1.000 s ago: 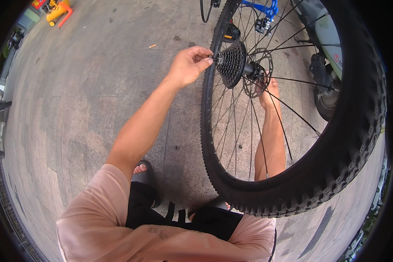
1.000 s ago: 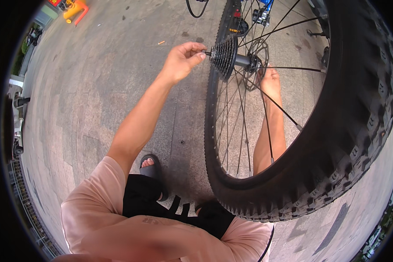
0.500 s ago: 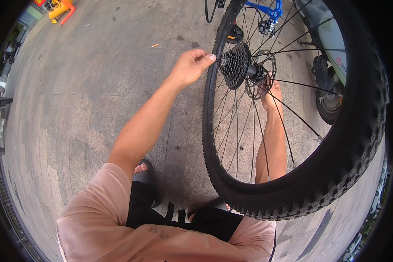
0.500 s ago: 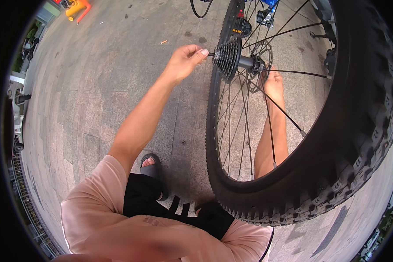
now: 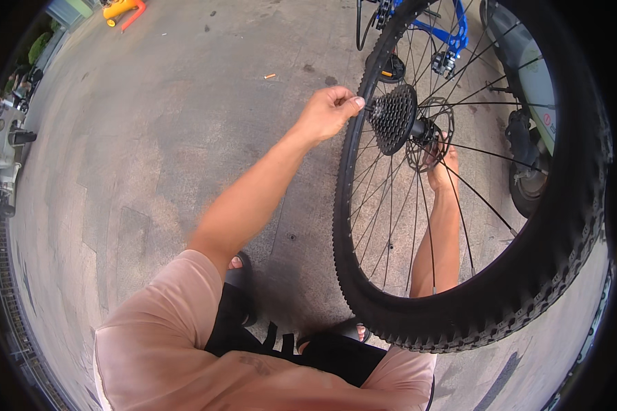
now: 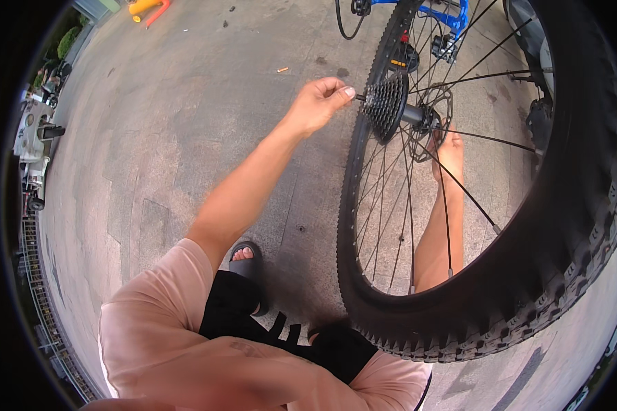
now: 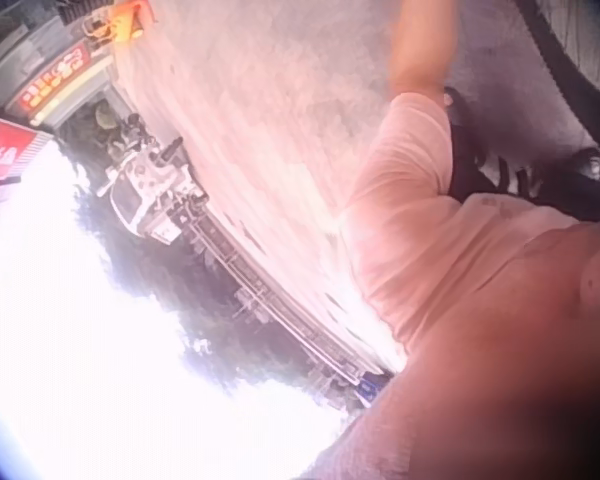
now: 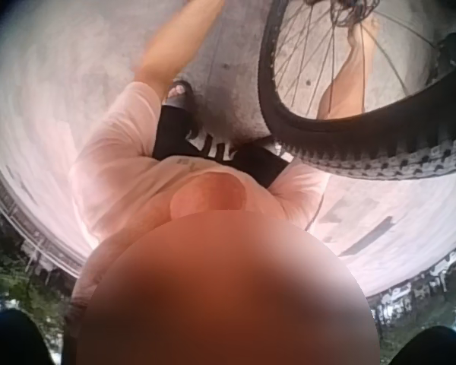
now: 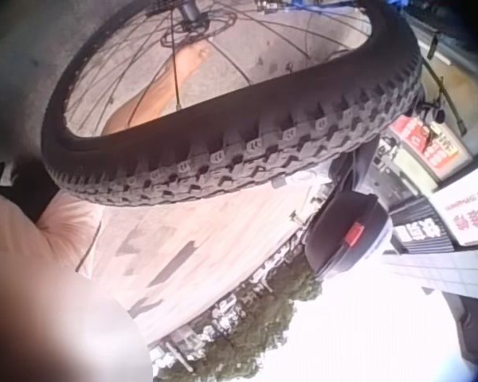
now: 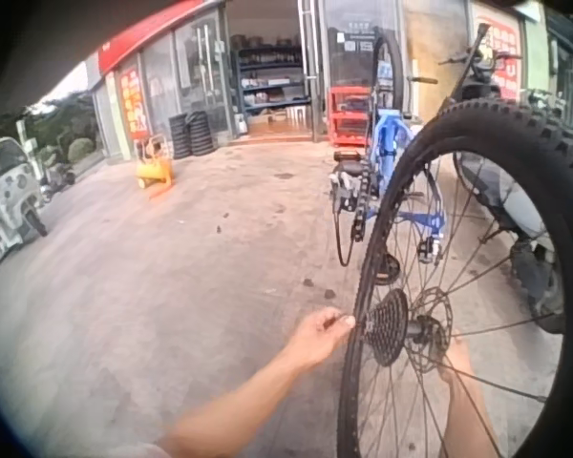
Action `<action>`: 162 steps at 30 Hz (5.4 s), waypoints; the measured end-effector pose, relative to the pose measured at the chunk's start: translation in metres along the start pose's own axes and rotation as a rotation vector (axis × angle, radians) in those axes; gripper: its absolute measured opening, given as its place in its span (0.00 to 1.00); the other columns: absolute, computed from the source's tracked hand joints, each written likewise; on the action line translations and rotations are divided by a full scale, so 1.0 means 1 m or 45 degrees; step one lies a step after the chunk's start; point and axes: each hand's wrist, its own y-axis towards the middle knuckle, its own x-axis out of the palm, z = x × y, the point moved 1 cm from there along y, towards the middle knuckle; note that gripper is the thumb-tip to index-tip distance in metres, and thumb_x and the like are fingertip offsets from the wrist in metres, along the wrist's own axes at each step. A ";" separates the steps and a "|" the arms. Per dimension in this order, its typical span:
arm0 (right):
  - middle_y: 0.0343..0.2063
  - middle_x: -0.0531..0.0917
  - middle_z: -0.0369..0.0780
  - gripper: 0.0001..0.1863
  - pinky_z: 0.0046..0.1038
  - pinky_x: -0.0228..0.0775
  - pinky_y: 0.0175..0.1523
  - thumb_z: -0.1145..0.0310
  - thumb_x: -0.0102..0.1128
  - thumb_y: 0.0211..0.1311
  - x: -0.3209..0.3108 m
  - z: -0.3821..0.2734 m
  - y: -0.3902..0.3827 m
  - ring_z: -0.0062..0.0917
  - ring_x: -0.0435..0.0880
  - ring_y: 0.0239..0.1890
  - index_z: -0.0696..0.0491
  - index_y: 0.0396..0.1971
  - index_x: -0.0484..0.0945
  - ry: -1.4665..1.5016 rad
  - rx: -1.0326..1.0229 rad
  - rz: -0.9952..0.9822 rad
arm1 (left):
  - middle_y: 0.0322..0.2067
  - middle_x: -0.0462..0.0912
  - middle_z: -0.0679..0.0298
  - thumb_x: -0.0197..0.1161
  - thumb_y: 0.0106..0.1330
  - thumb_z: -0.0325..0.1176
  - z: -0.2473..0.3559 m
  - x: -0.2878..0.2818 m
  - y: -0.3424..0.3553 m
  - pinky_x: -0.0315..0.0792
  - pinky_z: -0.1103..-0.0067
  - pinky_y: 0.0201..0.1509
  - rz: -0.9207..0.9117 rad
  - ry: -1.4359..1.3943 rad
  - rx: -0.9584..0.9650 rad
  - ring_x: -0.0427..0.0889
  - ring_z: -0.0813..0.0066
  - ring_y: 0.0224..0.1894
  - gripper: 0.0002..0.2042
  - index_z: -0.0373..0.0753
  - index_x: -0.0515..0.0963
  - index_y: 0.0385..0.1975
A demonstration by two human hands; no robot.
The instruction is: The person removes the rear wheel from a blue mountain bike, uses a small tool to adjust the cassette and hub, and then reinstalls the wheel. The person manipulates the cassette, hub, and wheel while squatting on a paved outdoor surface.
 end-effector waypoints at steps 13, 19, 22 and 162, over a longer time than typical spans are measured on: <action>0.18 0.70 0.28 0.12 0.18 0.56 0.20 0.57 0.52 0.70 -0.001 0.002 -0.001 0.12 0.66 0.17 0.49 0.29 0.73 -0.030 0.026 0.057 | 0.28 0.77 0.70 0.68 0.58 0.27 0.002 -0.001 0.003 0.69 0.82 0.37 -0.028 0.113 -0.137 0.74 0.84 0.31 0.13 0.34 0.75 0.42; 0.18 0.70 0.27 0.12 0.16 0.57 0.23 0.59 0.51 0.70 -0.004 -0.003 -0.001 0.11 0.66 0.18 0.48 0.28 0.73 -0.028 0.029 0.037 | 0.30 0.78 0.69 0.63 0.64 0.35 0.004 0.006 0.001 0.70 0.81 0.39 -0.098 -0.054 0.021 0.74 0.83 0.33 0.10 0.36 0.78 0.40; 0.18 0.70 0.27 0.13 0.18 0.58 0.23 0.58 0.52 0.70 0.002 -0.001 -0.002 0.12 0.66 0.19 0.47 0.26 0.72 -0.005 0.041 0.074 | 0.33 0.79 0.68 0.65 0.63 0.33 0.003 0.001 0.003 0.70 0.82 0.40 -0.075 -0.028 -0.055 0.75 0.83 0.36 0.12 0.35 0.77 0.43; 0.15 0.69 0.28 0.14 0.20 0.57 0.19 0.56 0.56 0.67 0.012 -0.012 -0.011 0.14 0.66 0.15 0.46 0.25 0.70 0.001 0.041 0.164 | 0.28 0.80 0.66 0.65 0.62 0.35 0.023 0.008 -0.001 0.71 0.79 0.41 0.083 0.208 -0.125 0.76 0.78 0.34 0.09 0.35 0.80 0.34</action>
